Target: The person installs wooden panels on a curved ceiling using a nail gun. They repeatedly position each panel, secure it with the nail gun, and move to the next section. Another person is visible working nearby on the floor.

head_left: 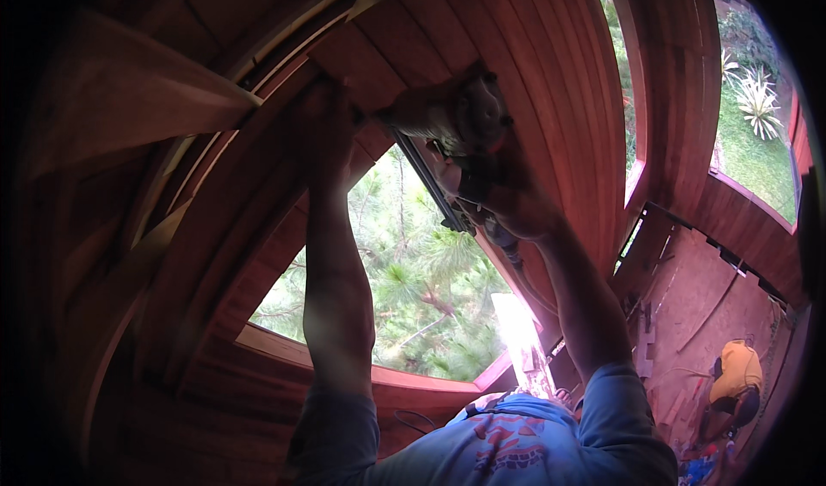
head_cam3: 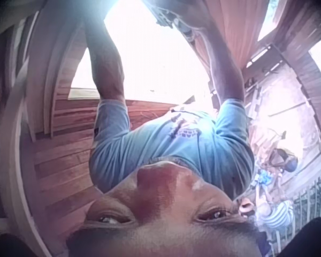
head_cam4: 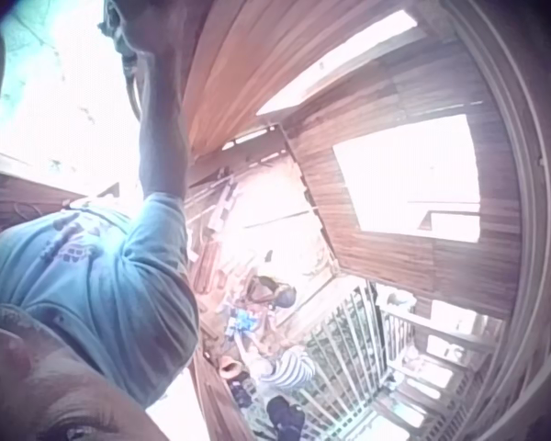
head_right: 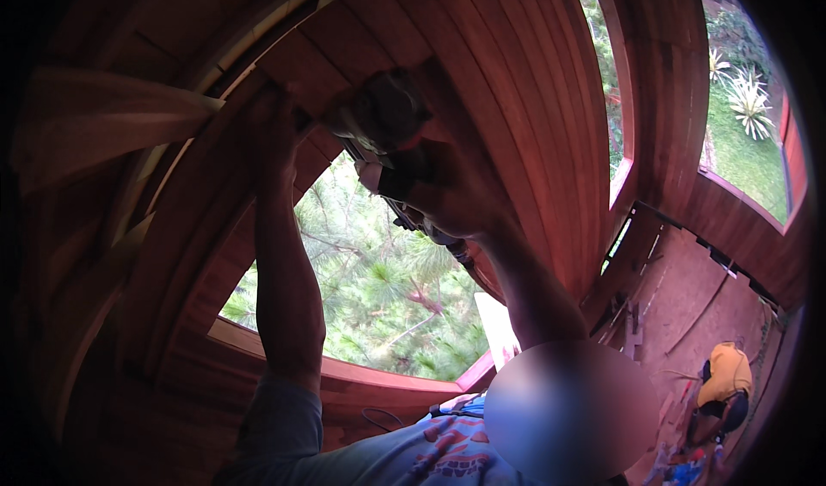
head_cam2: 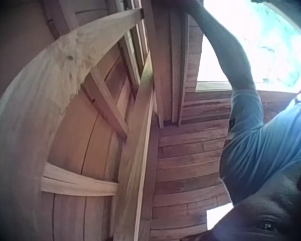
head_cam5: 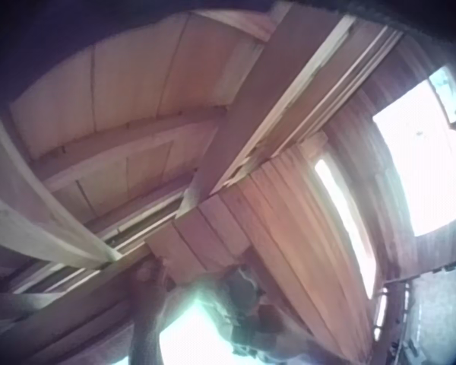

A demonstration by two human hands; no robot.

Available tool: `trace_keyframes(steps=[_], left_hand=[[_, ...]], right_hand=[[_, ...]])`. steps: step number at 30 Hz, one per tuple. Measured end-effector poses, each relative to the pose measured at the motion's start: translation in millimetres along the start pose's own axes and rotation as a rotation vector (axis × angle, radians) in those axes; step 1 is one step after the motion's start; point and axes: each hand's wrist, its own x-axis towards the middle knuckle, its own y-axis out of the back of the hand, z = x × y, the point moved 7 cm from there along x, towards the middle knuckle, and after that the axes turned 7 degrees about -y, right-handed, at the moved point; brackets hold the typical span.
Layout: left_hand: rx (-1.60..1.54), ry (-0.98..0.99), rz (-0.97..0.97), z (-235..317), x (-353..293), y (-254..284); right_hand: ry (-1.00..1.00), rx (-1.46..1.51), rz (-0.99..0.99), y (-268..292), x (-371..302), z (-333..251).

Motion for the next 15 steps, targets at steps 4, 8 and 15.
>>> trace_keyframes(steps=[4, 8, 15], left_hand=[[-0.131, 0.072, 0.083, -2.7, 0.9, 7.2], [-0.088, 0.012, 0.054, 4.4, 2.5, 9.6], [-0.185, -0.03, 0.068, -6.4, 5.8, 8.7]], right_hand=[[0.006, -0.002, 0.002, -0.3, 1.9, -1.8], [0.008, -0.015, 0.004, -0.7, 1.3, -4.0], [0.036, 0.0, 0.011, -0.2, 0.8, -2.7]])
